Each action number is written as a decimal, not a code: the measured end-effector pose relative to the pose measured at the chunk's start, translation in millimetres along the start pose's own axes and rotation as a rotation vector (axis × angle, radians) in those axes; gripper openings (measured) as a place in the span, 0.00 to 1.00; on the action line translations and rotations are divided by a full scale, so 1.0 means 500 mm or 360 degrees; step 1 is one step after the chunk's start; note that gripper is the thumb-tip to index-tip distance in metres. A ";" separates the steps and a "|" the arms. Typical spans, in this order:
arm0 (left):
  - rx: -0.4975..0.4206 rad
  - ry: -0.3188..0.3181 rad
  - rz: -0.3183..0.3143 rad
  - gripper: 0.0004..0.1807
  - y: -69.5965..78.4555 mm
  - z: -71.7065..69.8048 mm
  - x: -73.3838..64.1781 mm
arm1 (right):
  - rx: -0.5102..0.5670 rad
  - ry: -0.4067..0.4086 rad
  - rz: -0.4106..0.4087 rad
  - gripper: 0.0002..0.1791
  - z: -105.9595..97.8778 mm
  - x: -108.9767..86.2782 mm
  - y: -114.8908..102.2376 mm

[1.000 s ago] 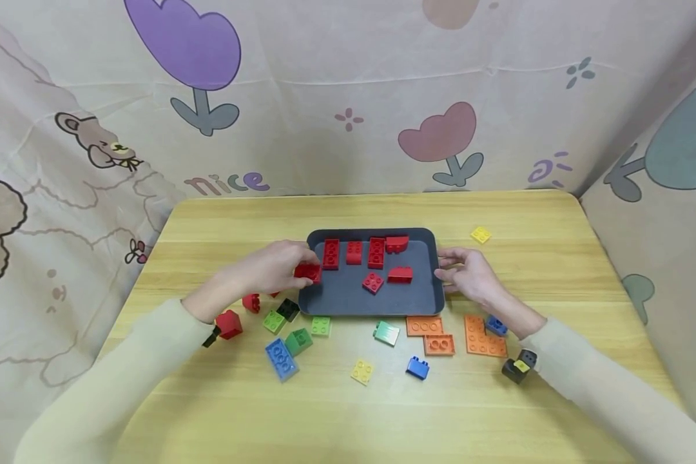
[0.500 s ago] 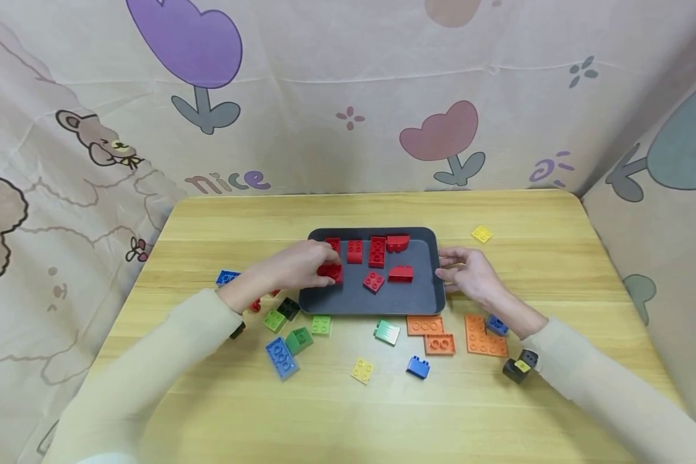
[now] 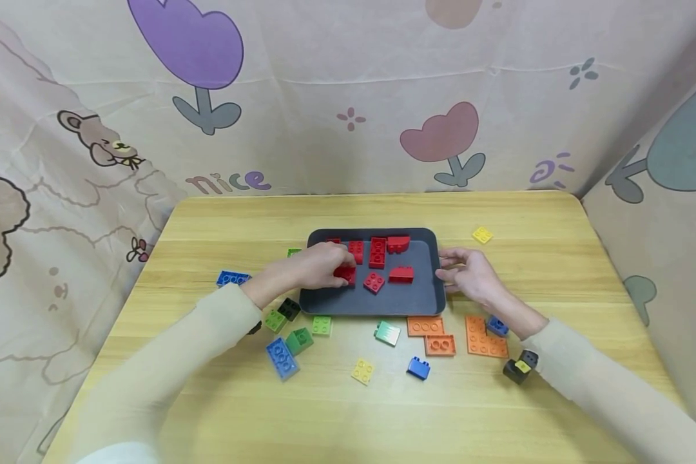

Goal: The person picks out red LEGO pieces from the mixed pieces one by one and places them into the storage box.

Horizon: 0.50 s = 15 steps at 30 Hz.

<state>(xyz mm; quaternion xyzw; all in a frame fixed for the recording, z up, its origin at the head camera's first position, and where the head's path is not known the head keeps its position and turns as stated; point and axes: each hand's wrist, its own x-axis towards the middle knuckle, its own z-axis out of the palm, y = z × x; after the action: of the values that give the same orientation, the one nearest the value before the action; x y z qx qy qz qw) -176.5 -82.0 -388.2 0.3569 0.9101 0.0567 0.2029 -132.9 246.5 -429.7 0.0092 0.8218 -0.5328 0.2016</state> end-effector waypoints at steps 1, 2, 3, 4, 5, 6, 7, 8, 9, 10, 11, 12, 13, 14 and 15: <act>0.0015 0.0002 0.0004 0.25 0.001 0.002 0.004 | 0.0002 0.0001 0.0000 0.33 0.000 0.000 0.000; 0.0031 0.0008 0.0010 0.24 0.003 0.004 0.008 | 0.0005 0.0001 0.0000 0.33 0.000 -0.001 0.000; 0.0051 0.0016 0.0015 0.23 0.004 0.006 0.011 | 0.0008 0.0001 0.0000 0.33 0.000 -0.001 0.000; 0.0072 0.0026 0.0019 0.22 0.005 0.008 0.014 | 0.0010 0.0002 0.0001 0.33 0.000 -0.001 0.000; 0.0089 0.0039 0.0024 0.20 0.006 0.009 0.017 | 0.0011 0.0001 0.0000 0.33 0.001 -0.002 -0.001; 0.0108 0.0052 0.0029 0.19 0.007 0.010 0.020 | 0.0012 0.0001 -0.0001 0.33 0.001 -0.002 -0.001; 0.0126 0.0065 0.0035 0.18 0.008 0.012 0.022 | 0.0014 0.0001 -0.0003 0.33 0.001 -0.002 -0.001; 0.0139 0.0074 0.0037 0.17 0.009 0.012 0.024 | 0.0017 0.0001 -0.0004 0.33 0.001 -0.002 -0.002; 0.0149 0.0080 0.0039 0.17 0.009 0.013 0.027 | 0.0018 0.0001 -0.0006 0.33 0.001 -0.002 -0.002; 0.0158 0.0084 0.0042 0.17 0.010 0.013 0.029 | 0.0019 0.0001 -0.0006 0.33 0.002 -0.002 -0.003; 0.0164 0.0085 0.0045 0.17 0.010 0.013 0.030 | 0.0021 0.0001 -0.0007 0.33 0.002 -0.002 -0.003; 0.0167 0.0084 0.0046 0.17 0.010 0.014 0.032 | 0.0022 0.0001 -0.0008 0.33 0.002 -0.002 -0.003; 0.0165 0.0083 0.0046 0.17 0.011 0.014 0.034 | 0.0025 0.0001 -0.0008 0.33 0.002 -0.002 -0.003; 0.0164 0.0081 0.0047 0.17 0.011 0.014 0.036 | 0.0026 0.0000 -0.0007 0.33 0.002 -0.002 -0.003; 0.0162 0.0078 0.0047 0.17 0.011 0.015 0.038 | 0.0027 0.0000 -0.0005 0.33 0.002 -0.002 -0.003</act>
<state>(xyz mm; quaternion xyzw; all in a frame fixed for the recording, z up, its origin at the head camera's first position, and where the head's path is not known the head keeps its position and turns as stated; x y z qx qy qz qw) -182.7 -65.3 -399.9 0.3786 0.9111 0.0220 0.1613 -132.1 245.3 -428.2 0.0094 0.8173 -0.5401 0.2008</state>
